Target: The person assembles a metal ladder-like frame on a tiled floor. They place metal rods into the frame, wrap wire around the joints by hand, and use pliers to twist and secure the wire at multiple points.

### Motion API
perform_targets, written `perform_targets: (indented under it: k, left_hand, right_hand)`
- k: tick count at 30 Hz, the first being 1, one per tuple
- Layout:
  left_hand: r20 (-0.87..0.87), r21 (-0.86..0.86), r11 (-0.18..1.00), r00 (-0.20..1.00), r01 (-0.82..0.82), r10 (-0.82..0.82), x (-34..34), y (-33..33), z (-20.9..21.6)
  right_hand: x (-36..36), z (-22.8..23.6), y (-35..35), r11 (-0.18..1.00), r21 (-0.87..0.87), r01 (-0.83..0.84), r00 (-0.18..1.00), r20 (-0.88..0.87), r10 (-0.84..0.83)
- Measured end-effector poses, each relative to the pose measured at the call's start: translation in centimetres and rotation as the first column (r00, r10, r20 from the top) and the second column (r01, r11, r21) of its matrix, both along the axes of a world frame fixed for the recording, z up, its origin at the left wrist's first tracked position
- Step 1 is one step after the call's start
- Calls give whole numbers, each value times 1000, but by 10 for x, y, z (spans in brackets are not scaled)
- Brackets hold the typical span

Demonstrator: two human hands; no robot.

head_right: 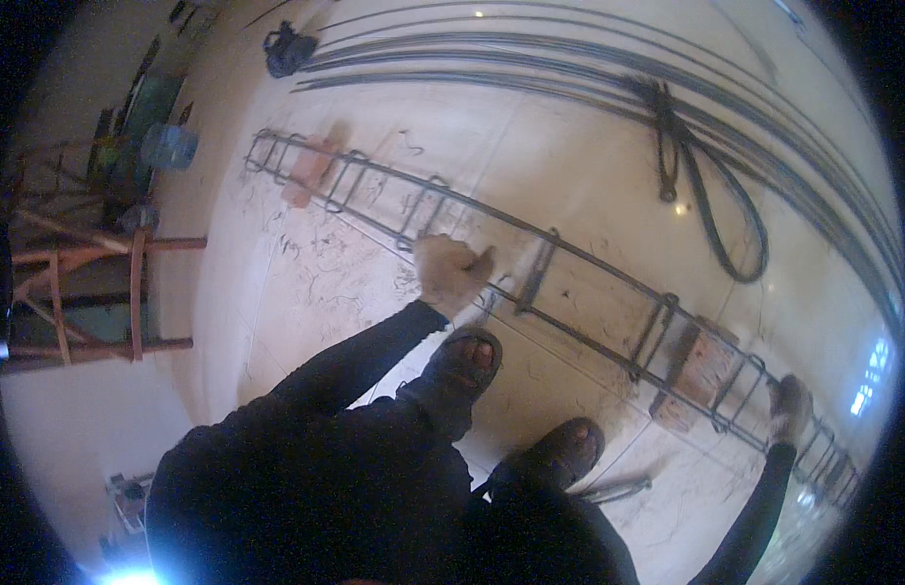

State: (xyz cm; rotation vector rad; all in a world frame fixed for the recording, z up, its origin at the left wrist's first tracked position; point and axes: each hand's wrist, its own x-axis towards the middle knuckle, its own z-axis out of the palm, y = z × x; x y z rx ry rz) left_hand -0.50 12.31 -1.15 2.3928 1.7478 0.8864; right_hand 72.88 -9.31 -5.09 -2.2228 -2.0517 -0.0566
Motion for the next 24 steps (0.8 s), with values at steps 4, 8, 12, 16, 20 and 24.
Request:
perform_targets:
  k: [4,8,12,16,20,24]
  left_hand:
    - [-64,-104,995,998,-13,6,23,8,7]
    - [-63,-95,994,996,50,-56,70,55,9]
    - [103,-152,988,995,16,0,56,46,-55]
    - [-124,-180,960,963,214,-238,82,54,-3]
    - [11,-312,843,888,439,-459,111,39,31]
    - [-94,-359,800,833,482,-544,123,24,40]
  right_hand:
    - [5,20,36,915,-379,137,975,214,-57]
    - [76,3,31,987,-139,80,947,321,-32]
    - [52,2,66,972,-211,99,968,249,-44]
    - [-7,45,56,987,-40,159,977,148,-151]
    - [-84,62,40,917,246,313,938,75,-339]
    - [-137,44,3,917,214,337,938,-158,-308]
